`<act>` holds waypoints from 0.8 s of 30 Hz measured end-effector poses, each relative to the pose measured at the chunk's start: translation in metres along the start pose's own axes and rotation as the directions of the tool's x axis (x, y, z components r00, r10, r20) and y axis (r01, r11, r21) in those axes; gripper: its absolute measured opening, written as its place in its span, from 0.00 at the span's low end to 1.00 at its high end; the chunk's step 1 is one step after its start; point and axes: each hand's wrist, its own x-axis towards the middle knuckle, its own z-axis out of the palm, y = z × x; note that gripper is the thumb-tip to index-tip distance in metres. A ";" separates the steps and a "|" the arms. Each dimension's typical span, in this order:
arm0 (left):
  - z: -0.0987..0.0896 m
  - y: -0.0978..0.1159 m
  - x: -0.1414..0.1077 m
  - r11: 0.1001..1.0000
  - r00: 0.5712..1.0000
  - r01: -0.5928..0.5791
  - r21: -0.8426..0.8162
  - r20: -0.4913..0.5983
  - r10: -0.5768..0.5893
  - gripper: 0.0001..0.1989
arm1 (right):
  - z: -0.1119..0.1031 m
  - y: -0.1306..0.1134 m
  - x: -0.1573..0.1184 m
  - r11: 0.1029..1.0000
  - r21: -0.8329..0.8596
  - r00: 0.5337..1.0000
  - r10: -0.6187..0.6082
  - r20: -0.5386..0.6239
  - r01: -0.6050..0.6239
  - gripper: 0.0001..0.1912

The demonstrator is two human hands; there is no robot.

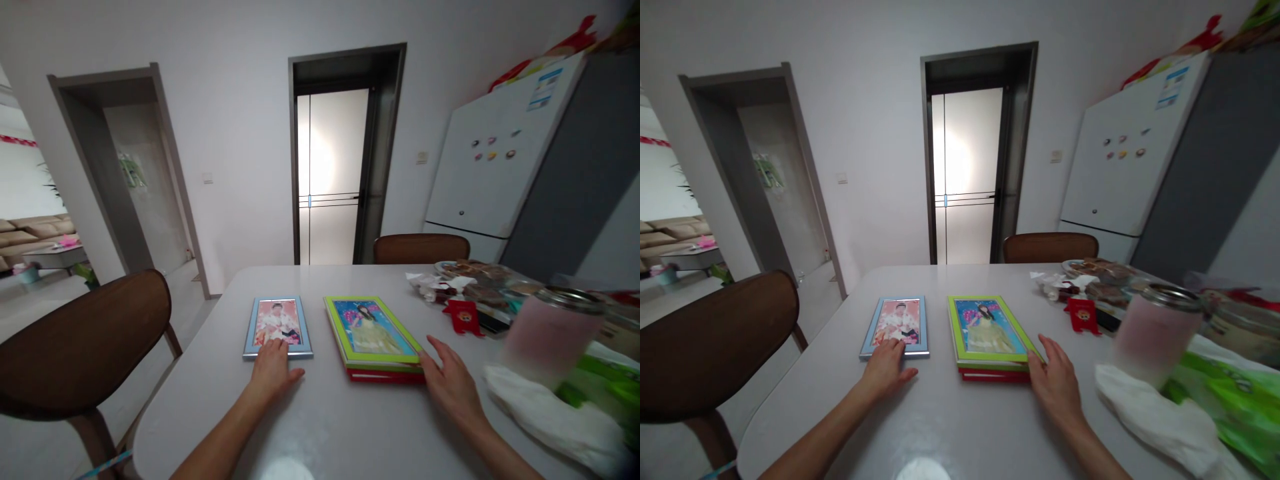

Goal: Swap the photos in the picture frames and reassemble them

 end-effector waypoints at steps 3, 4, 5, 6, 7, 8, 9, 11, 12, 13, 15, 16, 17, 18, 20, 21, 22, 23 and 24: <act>-0.001 0.002 -0.050 0.998 0.999 -0.047 0.039 0.022 0.047 0.24 | -0.004 -0.029 -0.037 0.948 0.103 0.949 -0.289 -0.125 0.302 0.23; 0.002 0.003 -0.068 0.996 0.998 -0.069 0.049 0.015 0.069 0.26 | -0.002 -0.039 -0.052 0.916 0.149 0.927 -0.362 -0.096 0.373 0.21; 0.007 0.004 -0.086 0.988 0.990 -0.138 0.074 -0.024 0.141 0.28 | 0.002 -0.049 -0.066 0.881 0.187 0.900 -0.434 -0.042 0.434 0.19; 0.013 0.004 -0.102 0.968 0.970 -0.229 0.107 -0.054 0.235 0.25 | 0.008 -0.057 -0.080 0.851 0.217 0.870 -0.493 0.012 0.479 0.18; 0.019 0.005 -0.115 0.941 0.945 -0.304 0.147 -0.081 0.317 0.19 | 0.014 -0.064 -0.092 0.830 0.245 0.847 -0.529 0.056 0.502 0.17; 0.025 0.005 -0.125 0.917 0.921 -0.354 0.183 -0.106 0.376 0.13 | 0.020 -0.069 -0.102 0.819 0.266 0.832 -0.547 0.092 0.508 0.16; 0.028 0.006 -0.132 0.895 0.898 -0.394 0.210 -0.122 0.424 0.08 | 0.026 -0.072 -0.109 0.819 0.285 0.830 -0.545 0.119 0.497 0.16; 0.026 0.008 -0.138 0.865 0.858 -0.446 0.229 -0.166 0.486 0.05 | 0.035 -0.077 -0.115 0.837 0.318 0.848 -0.508 0.150 0.445 0.17; 0.020 0.010 -0.138 0.856 0.839 -0.470 0.214 -0.193 0.509 0.06 | 0.037 -0.080 -0.116 0.845 0.336 0.861 -0.485 0.152 0.416 0.17; 0.011 0.012 -0.137 0.854 0.824 -0.487 0.184 -0.228 0.519 0.09 | 0.037 -0.083 -0.115 0.849 0.355 0.873 -0.465 0.149 0.392 0.18; -0.015 0.018 -0.133 0.872 0.815 -0.486 0.065 -0.325 0.479 0.13 | 0.034 -0.092 -0.113 0.845 0.398 0.887 -0.440 0.140 0.357 0.19; -0.028 0.021 -0.131 0.897 0.831 -0.441 -0.023 -0.386 0.399 0.15 | 0.033 -0.097 -0.113 0.839 0.420 0.888 -0.437 0.144 0.345 0.19; -0.041 0.024 -0.128 0.919 0.845 -0.369 -0.140 -0.461 0.270 0.16 | 0.032 -0.104 -0.114 0.832 0.439 0.883 -0.442 0.158 0.338 0.20; -0.052 0.025 -0.126 0.922 0.852 -0.275 -0.273 -0.514 0.102 0.19 | 0.032 -0.111 -0.116 0.825 0.454 0.870 -0.457 0.184 0.338 0.20; -0.064 0.025 -0.124 0.845 0.835 -0.115 -0.522 -0.511 -0.202 0.22 | 0.035 -0.124 -0.122 0.810 0.468 0.823 -0.507 0.254 0.355 0.20; -0.065 0.022 -0.124 0.790 0.829 -0.055 -0.611 -0.469 -0.304 0.23 | 0.038 -0.129 -0.126 0.804 0.467 0.793 -0.535 0.293 0.370 0.20; -0.064 0.018 -0.125 0.742 0.831 -0.012 -0.670 -0.420 -0.365 0.23 | 0.042 -0.133 -0.129 0.800 0.461 0.761 -0.557 0.332 0.384 0.21; -0.060 0.012 -0.127 0.709 0.838 0.023 -0.705 -0.373 -0.398 0.23 | 0.045 -0.136 -0.132 0.800 0.451 0.731 -0.571 0.372 0.395 0.20; -0.054 0.005 -0.131 0.691 0.845 0.057 -0.721 -0.334 -0.418 0.23 | 0.048 -0.138 -0.135 0.803 0.440 0.706 -0.578 0.411 0.402 0.20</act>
